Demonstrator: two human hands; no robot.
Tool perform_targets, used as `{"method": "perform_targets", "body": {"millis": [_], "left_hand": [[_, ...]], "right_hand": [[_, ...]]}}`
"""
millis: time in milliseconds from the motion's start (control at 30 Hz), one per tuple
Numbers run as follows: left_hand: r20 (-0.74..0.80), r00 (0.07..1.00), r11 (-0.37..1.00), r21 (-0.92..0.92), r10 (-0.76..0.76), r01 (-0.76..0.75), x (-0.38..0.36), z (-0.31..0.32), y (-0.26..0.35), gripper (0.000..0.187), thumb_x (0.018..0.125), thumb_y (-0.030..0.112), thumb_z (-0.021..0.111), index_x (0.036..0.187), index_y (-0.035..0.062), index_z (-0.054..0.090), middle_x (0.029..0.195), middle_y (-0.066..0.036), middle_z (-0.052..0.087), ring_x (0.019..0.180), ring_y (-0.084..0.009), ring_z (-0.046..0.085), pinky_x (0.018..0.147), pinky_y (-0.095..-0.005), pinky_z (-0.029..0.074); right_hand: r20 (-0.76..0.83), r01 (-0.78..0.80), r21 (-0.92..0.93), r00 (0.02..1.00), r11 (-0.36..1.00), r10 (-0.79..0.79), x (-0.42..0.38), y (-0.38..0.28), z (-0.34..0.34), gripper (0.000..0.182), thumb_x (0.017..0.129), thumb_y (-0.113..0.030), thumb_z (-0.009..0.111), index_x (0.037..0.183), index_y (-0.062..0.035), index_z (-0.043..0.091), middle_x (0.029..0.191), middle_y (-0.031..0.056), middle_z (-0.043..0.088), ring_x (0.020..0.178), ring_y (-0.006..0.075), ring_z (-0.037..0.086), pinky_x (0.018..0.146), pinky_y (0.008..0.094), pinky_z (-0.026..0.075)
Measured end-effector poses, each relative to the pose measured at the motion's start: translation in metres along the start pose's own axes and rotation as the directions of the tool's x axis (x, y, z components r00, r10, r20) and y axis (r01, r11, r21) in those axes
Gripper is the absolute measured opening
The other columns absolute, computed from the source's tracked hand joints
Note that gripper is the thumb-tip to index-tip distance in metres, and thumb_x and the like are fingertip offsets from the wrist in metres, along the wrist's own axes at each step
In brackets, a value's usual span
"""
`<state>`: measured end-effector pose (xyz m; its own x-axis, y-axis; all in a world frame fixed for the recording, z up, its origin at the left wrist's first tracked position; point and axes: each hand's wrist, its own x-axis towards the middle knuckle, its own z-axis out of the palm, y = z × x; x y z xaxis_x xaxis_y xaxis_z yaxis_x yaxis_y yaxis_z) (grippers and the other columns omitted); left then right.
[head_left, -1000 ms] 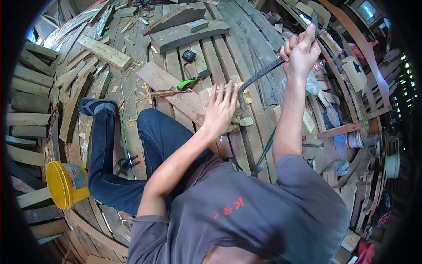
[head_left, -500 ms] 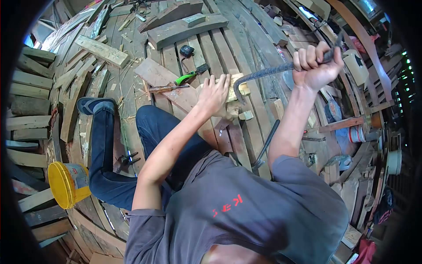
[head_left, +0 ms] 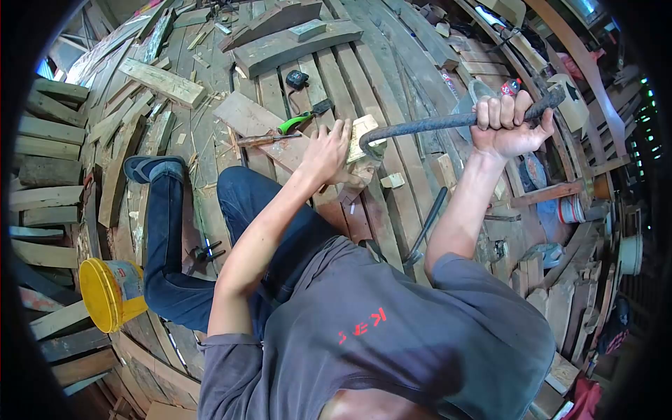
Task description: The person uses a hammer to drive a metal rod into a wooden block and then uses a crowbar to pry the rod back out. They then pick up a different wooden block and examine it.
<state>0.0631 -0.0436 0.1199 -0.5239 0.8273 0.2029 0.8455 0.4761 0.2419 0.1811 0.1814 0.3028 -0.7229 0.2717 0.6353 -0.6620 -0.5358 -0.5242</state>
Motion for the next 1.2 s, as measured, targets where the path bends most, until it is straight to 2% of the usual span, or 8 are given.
{"method": "perform_targets", "body": {"millis": [367,533,833,933,1033,1067,1133,1200], "left_hand": [[-0.008,0.999,0.999,0.016,-0.034,0.034,-0.004,-0.008,-0.014,0.134,0.047,0.063,0.085,0.145,-0.005,0.024,0.132,-0.022,0.045,0.111,-0.0401,0.052,0.094,-0.0482,0.044],[0.005,0.999,0.999,-0.001,-0.054,0.054,-0.006,-0.015,-0.017,0.136,0.047,0.065,0.084,0.145,-0.007,0.024,0.133,-0.027,0.044,0.118,-0.0466,0.048,0.101,-0.0508,0.04],[0.041,0.997,0.994,0.085,-0.067,0.063,-0.003,-0.037,-0.014,0.135,0.042,0.058,0.088,0.144,-0.0044,0.027,0.131,-0.018,0.048,0.113,-0.0404,0.051,0.097,-0.0477,0.043],[0.049,0.998,0.988,0.149,0.033,-0.04,0.003,-0.041,-0.016,0.136,0.037,0.056,0.089,0.144,-0.003,0.029,0.13,-0.015,0.048,0.108,-0.0354,0.052,0.093,-0.0445,0.044],[-0.081,0.977,0.966,0.187,0.197,-0.179,0.011,-0.039,-0.023,0.138,0.031,0.062,0.086,0.141,-0.0024,0.034,0.123,-0.012,0.05,0.106,-0.0319,0.053,0.09,-0.042,0.044],[-0.047,0.977,0.962,0.19,0.21,-0.198,0.014,-0.039,-0.025,0.14,0.028,0.067,0.084,0.14,-0.0017,0.036,0.123,-0.012,0.05,0.106,-0.0315,0.053,0.09,-0.0421,0.044],[-0.01,0.965,0.945,0.207,0.261,-0.253,0.021,-0.04,-0.03,0.139,0.032,0.066,0.084,0.142,-0.0022,0.033,0.123,-0.012,0.049,0.104,-0.0311,0.052,0.091,-0.0411,0.042],[0.045,0.954,0.929,0.22,0.295,-0.298,0.028,-0.044,-0.032,0.14,0.032,0.069,0.082,0.142,-0.0025,0.032,0.122,-0.012,0.048,0.104,-0.0308,0.05,0.09,-0.0409,0.041]], "right_hand": [[0.086,0.058,0.179,0.994,0.982,-0.074,0.003,0.002,-0.02,0.059,0.083,-0.065,0.049,0.06,-0.014,0.03,0.046,-0.0031,0.02,0.042,0.0116,0.011,0.041,0.0296,0.012],[0.072,0.101,0.287,0.989,0.952,-0.127,0.003,-0.002,-0.025,0.058,0.081,-0.063,0.053,0.059,-0.0149,0.028,0.046,-0.0033,0.02,0.041,0.011,0.012,0.041,0.0289,0.012],[0.084,0.139,0.182,0.984,0.973,-0.156,-0.007,-0.021,-0.031,0.055,0.083,-0.056,0.055,0.058,-0.0147,0.029,0.045,-0.0038,0.021,0.04,0.0094,0.013,0.04,0.0279,0.012],[0.059,0.138,0.179,0.987,0.974,-0.15,-0.012,-0.02,-0.035,0.054,0.084,-0.055,0.054,0.059,-0.0143,0.029,0.046,-0.0035,0.02,0.04,0.0099,0.012,0.04,0.0284,0.012],[0.015,0.139,0.157,0.99,0.978,-0.143,-0.018,-0.016,-0.044,0.053,0.084,-0.054,0.055,0.059,-0.0146,0.029,0.046,-0.0037,0.021,0.04,0.0096,0.012,0.04,0.0282,0.012],[-0.012,0.146,0.139,0.989,0.98,-0.146,-0.02,-0.015,-0.047,0.052,0.084,-0.052,0.057,0.059,-0.0149,0.029,0.046,-0.004,0.021,0.039,0.009,0.013,0.04,0.0278,0.012],[-0.055,0.165,0.129,0.986,0.978,-0.159,-0.025,-0.013,-0.055,0.052,0.083,-0.05,0.059,0.059,-0.0154,0.029,0.046,-0.0045,0.022,0.039,0.0084,0.014,0.04,0.0273,0.012],[-0.074,0.187,0.162,0.981,0.969,-0.177,-0.03,-0.014,-0.063,0.053,0.084,-0.053,0.056,0.059,-0.0149,0.03,0.046,-0.0039,0.02,0.039,0.0093,0.012,0.04,0.028,0.012]]}}
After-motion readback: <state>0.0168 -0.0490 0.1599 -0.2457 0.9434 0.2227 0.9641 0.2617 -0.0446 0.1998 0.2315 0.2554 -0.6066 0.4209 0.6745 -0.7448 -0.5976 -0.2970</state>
